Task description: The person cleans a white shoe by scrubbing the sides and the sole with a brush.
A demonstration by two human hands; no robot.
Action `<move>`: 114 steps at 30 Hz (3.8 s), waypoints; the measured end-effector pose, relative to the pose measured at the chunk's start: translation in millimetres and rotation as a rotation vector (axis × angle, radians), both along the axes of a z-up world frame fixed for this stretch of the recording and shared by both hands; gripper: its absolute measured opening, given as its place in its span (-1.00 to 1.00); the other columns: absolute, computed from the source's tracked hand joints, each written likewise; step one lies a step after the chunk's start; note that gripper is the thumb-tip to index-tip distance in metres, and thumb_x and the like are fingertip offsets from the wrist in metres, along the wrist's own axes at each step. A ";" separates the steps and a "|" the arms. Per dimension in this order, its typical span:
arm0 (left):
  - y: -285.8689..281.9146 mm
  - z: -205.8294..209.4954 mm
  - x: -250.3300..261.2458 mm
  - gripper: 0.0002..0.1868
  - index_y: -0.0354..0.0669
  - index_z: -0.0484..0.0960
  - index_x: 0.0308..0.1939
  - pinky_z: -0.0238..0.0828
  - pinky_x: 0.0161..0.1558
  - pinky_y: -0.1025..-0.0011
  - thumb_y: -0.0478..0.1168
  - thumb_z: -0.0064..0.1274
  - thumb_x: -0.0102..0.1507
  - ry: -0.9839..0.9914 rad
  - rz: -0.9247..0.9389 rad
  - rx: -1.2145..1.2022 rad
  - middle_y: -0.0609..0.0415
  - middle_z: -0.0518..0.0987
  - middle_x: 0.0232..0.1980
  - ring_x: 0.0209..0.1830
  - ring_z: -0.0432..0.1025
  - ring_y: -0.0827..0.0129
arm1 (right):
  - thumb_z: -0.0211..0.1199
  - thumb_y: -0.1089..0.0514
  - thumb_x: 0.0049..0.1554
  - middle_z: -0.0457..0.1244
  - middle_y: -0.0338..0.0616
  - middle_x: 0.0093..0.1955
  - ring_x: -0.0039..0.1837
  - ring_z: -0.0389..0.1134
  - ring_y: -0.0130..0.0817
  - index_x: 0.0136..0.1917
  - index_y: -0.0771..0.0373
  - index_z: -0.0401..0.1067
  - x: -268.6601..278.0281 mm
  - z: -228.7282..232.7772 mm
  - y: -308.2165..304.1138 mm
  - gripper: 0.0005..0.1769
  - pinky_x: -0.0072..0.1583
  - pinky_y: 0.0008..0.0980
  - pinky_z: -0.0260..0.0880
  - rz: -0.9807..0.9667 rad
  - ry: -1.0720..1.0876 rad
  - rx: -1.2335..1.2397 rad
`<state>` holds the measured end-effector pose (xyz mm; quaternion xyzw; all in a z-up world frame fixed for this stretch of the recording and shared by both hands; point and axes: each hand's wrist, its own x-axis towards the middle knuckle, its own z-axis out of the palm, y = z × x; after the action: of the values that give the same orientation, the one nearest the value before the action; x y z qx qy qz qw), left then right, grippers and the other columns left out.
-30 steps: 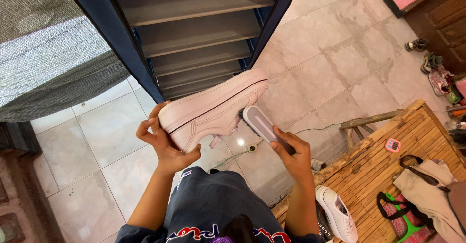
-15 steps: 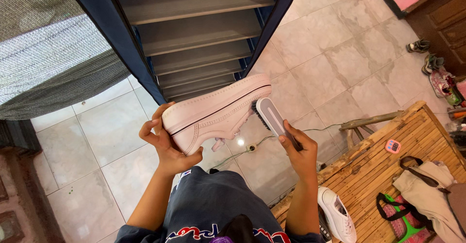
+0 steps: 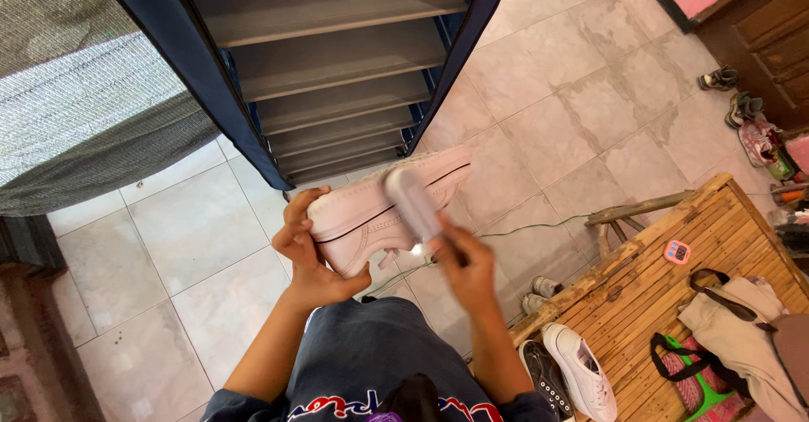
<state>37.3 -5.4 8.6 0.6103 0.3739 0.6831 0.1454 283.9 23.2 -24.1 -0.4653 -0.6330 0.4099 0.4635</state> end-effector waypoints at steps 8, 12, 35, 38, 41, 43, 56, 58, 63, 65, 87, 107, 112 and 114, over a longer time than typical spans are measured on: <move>-6.9 -0.9 -13.1 0.04 0.11 -0.10 0.28 0.31 0.32 0.12 -0.39 0.22 -0.13 -0.019 0.052 -0.027 -0.35 0.13 0.40 0.41 0.20 -0.04 | 0.29 0.15 0.23 0.38 -0.37 0.07 -0.27 0.17 -0.68 0.38 0.22 0.44 20.4 6.3 39.5 -0.55 -0.28 -0.61 0.22 -0.258 0.031 -0.044; -6.1 -1.1 -6.9 0.02 0.15 -0.09 0.28 0.27 0.38 0.08 -0.40 0.22 -0.10 -0.051 -0.004 -0.017 -0.36 0.12 0.43 0.46 0.16 -0.07 | 0.31 0.16 0.23 0.39 -0.28 -0.04 -0.29 0.17 -0.67 0.33 0.24 0.47 3.5 5.4 33.0 -0.59 -0.28 -0.61 0.21 -0.233 0.051 -0.062; -8.9 -12.7 -8.5 0.04 0.12 -0.08 0.27 0.21 0.34 -0.08 -0.35 0.23 -0.15 0.084 0.071 0.011 -0.32 0.19 0.39 0.39 0.20 -0.09 | 0.31 0.14 0.23 0.34 -0.39 -0.14 -0.30 0.08 -0.69 0.41 0.16 0.44 10.0 28.6 41.3 -0.52 -0.28 -0.61 0.09 -0.160 -0.056 -0.129; -8.0 -11.8 -9.2 0.03 0.13 -0.08 0.27 0.22 0.34 -0.06 -0.38 0.20 -0.15 0.078 0.089 -0.004 -0.31 0.19 0.40 0.39 0.20 -0.09 | 0.32 0.12 0.26 0.27 -0.31 -0.24 -0.31 0.03 -0.66 0.44 0.14 0.45 18.5 28.0 47.5 -0.52 -0.29 -0.59 0.08 -0.324 -0.210 -0.143; -3.9 -12.2 -3.3 0.03 0.12 -0.10 0.29 0.29 0.34 -0.02 -0.39 0.20 -0.12 0.080 0.098 -0.020 -0.32 0.16 0.41 0.41 0.20 -0.09 | 0.33 0.14 0.18 0.34 -0.37 -0.18 -0.33 0.09 -0.68 0.38 0.19 0.46 -1.0 21.2 21.4 -0.51 -0.32 -0.59 0.10 -0.156 -0.085 -0.147; -2.7 -14.2 3.8 0.05 0.10 -0.10 0.28 0.25 0.33 -0.05 -0.40 0.21 -0.14 0.130 0.133 -0.020 -0.32 0.17 0.39 0.38 0.20 -0.09 | 0.37 0.16 0.18 0.34 -0.35 -0.17 -0.29 0.14 -0.68 0.37 0.22 0.47 -22.7 14.1 -4.3 -0.51 -0.28 -0.60 0.14 0.006 -0.116 -0.022; 6.0 -15.4 4.9 0.10 0.17 -0.17 0.29 0.22 0.39 0.09 -0.39 0.21 -0.15 -0.080 0.039 -0.131 -0.30 0.11 0.44 0.44 0.15 0.00 | 0.36 0.16 0.19 0.26 -0.29 -0.27 -0.35 0.07 -0.62 0.39 0.19 0.47 32.4 18.0 32.3 -0.51 -0.31 -0.57 0.10 -0.317 -0.003 -0.187; 12.2 -15.5 11.1 0.10 0.16 -0.17 0.29 0.21 0.39 0.09 -0.38 0.21 -0.16 -0.083 0.044 -0.150 -0.30 0.10 0.44 0.43 0.14 0.00 | 0.39 0.21 0.12 0.36 -0.36 -0.14 -0.33 0.09 -0.65 0.33 0.25 0.48 30.5 13.0 19.7 -0.50 -0.31 -0.59 0.12 -0.132 -0.034 -0.122; 26.5 -15.7 18.3 0.13 0.02 -0.14 0.35 0.24 0.38 0.20 -0.37 0.21 -0.19 -0.061 0.072 -0.187 -0.21 0.05 0.41 0.42 0.16 0.03 | 0.44 0.23 0.14 0.31 -0.32 -0.15 -0.28 0.14 -0.64 0.32 0.29 0.52 48.4 0.7 25.1 -0.53 -0.27 -0.60 0.15 0.132 -0.018 0.016; 28.2 -17.3 20.4 0.12 0.01 -0.13 0.36 0.25 0.40 0.24 -0.37 0.18 -0.18 -0.116 0.051 -0.194 -0.18 0.05 0.43 0.44 0.15 0.06 | 0.42 0.23 0.14 0.32 -0.32 -0.15 -0.31 0.16 -0.66 0.32 0.28 0.51 61.5 0.0 42.6 -0.53 -0.30 -0.61 0.17 0.054 -0.010 -0.067; 43.2 -39.0 20.4 0.09 0.14 -0.17 0.30 0.19 0.55 0.26 -0.42 0.17 -0.15 -0.356 -0.014 -0.257 -0.11 0.19 0.48 0.50 0.18 0.15 | 0.36 0.12 0.16 0.37 -0.32 -0.06 -0.32 0.17 -0.67 0.41 0.23 0.41 57.6 5.3 45.8 -0.45 -0.30 -0.63 0.22 -0.217 0.095 -0.007; 15.8 -41.0 -14.6 0.07 0.13 -0.10 0.29 0.19 0.48 0.26 -0.51 0.10 -0.18 -0.584 -0.121 -0.318 -0.07 0.23 0.46 0.48 0.18 0.14 | 0.33 0.15 0.23 0.27 -0.34 -0.18 -0.30 0.15 -0.66 0.45 0.28 0.39 39.6 -6.2 38.4 -0.46 -0.27 -0.62 0.20 -0.267 0.183 0.059; 16.3 -43.6 -10.5 0.05 0.16 -0.10 0.29 0.22 0.50 0.23 -0.53 0.05 -0.17 -0.702 -0.182 -0.325 -0.09 0.23 0.45 0.50 0.19 0.14 | 0.30 0.04 0.25 0.30 -0.31 -0.14 -0.30 0.21 -0.64 0.47 0.24 0.32 49.0 -4.7 37.8 -0.43 -0.30 -0.59 0.26 -0.398 0.383 0.147; 18.0 -43.7 -8.6 0.05 0.18 -0.08 0.31 0.20 0.42 0.28 -0.54 0.04 -0.17 -0.779 -0.244 -0.329 -0.11 0.25 0.43 0.45 0.20 0.11 | 0.30 0.06 0.26 0.30 -0.26 -0.03 -0.26 0.23 -0.62 0.46 0.26 0.34 44.6 -17.2 26.2 -0.45 -0.25 -0.57 0.29 -0.316 0.325 0.209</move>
<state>28.7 12.6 -35.0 0.3158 0.3201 0.7713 0.4504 328.5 49.3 -41.3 -0.4362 -0.5083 0.3340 0.6632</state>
